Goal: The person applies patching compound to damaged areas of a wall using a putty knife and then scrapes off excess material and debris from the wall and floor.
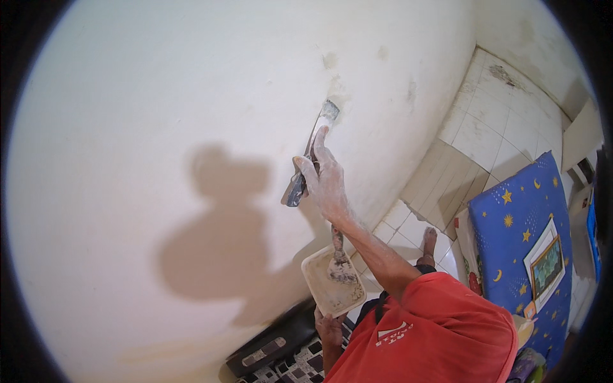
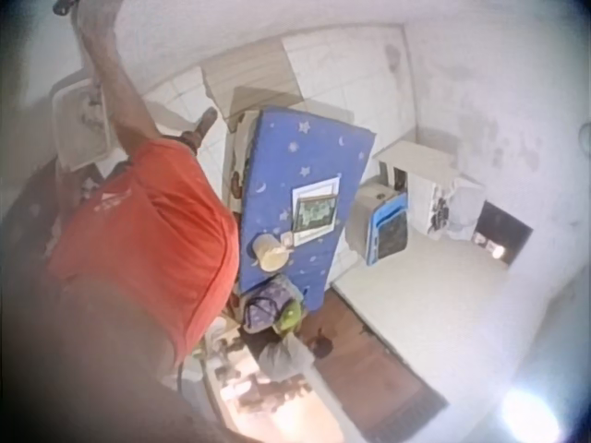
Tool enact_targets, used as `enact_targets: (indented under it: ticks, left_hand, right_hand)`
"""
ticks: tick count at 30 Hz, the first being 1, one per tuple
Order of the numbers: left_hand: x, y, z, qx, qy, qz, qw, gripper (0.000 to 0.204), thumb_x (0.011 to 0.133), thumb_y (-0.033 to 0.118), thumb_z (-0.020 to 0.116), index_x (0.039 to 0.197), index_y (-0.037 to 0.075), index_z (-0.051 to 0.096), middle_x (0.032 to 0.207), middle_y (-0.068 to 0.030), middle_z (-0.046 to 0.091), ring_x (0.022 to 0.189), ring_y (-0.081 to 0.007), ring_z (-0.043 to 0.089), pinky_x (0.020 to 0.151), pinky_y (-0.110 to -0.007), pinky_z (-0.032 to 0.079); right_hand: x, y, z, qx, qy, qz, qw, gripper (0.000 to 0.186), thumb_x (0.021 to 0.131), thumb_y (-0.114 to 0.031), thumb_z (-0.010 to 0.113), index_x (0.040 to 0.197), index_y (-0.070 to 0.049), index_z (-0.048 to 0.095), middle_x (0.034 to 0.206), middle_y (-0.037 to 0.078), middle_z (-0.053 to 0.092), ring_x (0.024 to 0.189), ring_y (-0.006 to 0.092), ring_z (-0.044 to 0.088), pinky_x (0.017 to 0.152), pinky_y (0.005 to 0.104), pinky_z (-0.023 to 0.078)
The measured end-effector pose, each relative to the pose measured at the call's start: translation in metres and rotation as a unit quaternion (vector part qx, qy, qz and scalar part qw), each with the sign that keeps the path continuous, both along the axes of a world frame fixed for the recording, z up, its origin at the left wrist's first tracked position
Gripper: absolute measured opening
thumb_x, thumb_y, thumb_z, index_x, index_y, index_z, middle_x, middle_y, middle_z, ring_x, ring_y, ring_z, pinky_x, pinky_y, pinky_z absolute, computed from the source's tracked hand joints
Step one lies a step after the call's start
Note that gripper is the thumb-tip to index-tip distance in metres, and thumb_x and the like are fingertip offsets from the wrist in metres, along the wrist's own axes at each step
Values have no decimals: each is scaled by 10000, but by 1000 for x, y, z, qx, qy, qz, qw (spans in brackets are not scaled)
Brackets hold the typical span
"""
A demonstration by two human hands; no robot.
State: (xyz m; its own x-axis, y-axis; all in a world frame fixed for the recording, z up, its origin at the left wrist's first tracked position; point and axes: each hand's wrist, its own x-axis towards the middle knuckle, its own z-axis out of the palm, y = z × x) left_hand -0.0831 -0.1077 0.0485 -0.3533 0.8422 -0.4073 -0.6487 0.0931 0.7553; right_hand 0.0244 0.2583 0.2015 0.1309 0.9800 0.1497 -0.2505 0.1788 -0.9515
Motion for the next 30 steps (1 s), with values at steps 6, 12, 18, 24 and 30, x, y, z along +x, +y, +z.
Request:
enact_targets:
  ticks: [6, 12, 18, 24, 30]
  left_hand:
    - [-5, -2, 2, -5, 7, 6, 1000, 692, 897, 152, 654, 1452, -11, 274, 1395, -205, 473, 1242, -369, 550, 960, -542, 545]
    - [-3, 5, 9, -14, 17, -14, 1000, 694, 892, 149, 656, 1453, -16, 281, 1393, -197, 477, 1235, -361, 557, 952, -534, 551]
    - [-6, -4, -10, -20, -6, 1, 1000, 665, 890, 111, 623, 1455, 6, 289, 1375, -187, 490, 1199, -345, 578, 921, -530, 567]
    - [9, -7, -2, -39, -8, 59, 997, 591, 890, 91, 596, 1413, 22, 331, 1346, -161, 517, 1162, -321, 602, 895, -530, 578]
    - [24, -13, -25, -7, 13, 75, 997, 586, 891, 94, 581, 1412, 15, 326, 1320, -145, 542, 1138, -299, 625, 888, -479, 589]
  right_hand:
    - [3, -8, 14, -18, -21, 56, 998, 718, 941, -133, 576, 1495, 83, 173, 865, 231, 576, 775, 348, 613, 699, 430, 488]
    - [9, -50, -3, 28, -116, 93, 988, 745, 950, -190, 573, 1534, 2, 152, 937, 234, 592, 836, 395, 610, 776, 469, 490]
    - [98, -32, -55, 120, -410, 140, 893, 554, 955, -273, 568, 1475, -173, 406, 1035, 127, 622, 884, 324, 641, 801, 446, 528]
    - [154, 31, 10, 252, -557, 144, 778, 226, 921, -273, 606, 1111, -153, 627, 925, 67, 607, 875, 279, 638, 704, 403, 528]
    - [130, 54, 42, 451, -659, 3, 603, 243, 883, -339, 678, 801, -117, 621, 821, 16, 618, 753, 206, 624, 644, 352, 495]
